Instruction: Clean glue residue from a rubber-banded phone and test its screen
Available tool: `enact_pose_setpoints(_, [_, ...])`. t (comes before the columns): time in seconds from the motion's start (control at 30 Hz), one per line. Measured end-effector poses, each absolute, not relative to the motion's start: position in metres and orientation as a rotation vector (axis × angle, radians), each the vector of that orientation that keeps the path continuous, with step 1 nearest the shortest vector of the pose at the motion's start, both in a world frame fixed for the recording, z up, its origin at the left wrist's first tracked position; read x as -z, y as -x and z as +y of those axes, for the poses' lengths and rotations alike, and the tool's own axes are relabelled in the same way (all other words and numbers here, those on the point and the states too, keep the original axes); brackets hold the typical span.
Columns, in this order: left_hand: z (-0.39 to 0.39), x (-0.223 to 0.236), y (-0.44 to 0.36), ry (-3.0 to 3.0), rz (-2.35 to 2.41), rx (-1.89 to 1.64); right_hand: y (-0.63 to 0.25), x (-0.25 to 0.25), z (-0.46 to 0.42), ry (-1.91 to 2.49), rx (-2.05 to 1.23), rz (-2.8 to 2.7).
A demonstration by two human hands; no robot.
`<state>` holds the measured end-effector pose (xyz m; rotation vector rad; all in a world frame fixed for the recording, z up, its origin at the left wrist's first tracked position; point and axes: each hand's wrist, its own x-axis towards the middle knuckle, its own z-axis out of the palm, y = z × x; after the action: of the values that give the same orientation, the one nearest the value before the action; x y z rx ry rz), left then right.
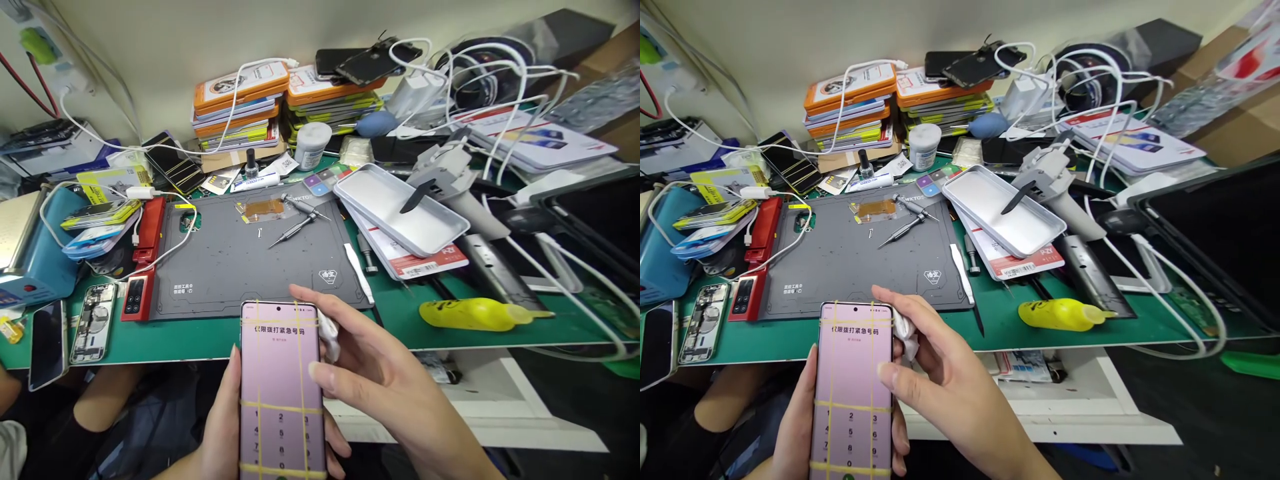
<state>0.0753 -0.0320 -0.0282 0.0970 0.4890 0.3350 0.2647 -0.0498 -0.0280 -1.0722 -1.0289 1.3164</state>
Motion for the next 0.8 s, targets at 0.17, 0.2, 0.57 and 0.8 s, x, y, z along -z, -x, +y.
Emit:
enact_pose_setpoints(0.17, [-0.032, 0.030, -0.074, -0.109, 0.515, -0.329, -0.264, 0.027, -0.048, 1.093, -1.215, -1.145])
enact_pose_setpoints(0.2, [-0.033, 0.030, -0.073, -0.113, 0.526, -0.326, -0.264, 0.027, -0.048, 1.101, -1.206, -1.149])
enact_pose_setpoints(0.57, [-0.035, 0.029, -0.074, -0.245, 0.723, -0.345, -0.253, 0.011, -0.036, 1.410, -1.110, -1.101])
enact_pose_setpoints(0.8, [-0.039, 0.030, -0.070, -0.332, 0.810, -0.313, -0.239, -0.014, -0.012, 1.540, -1.104, -1.202])
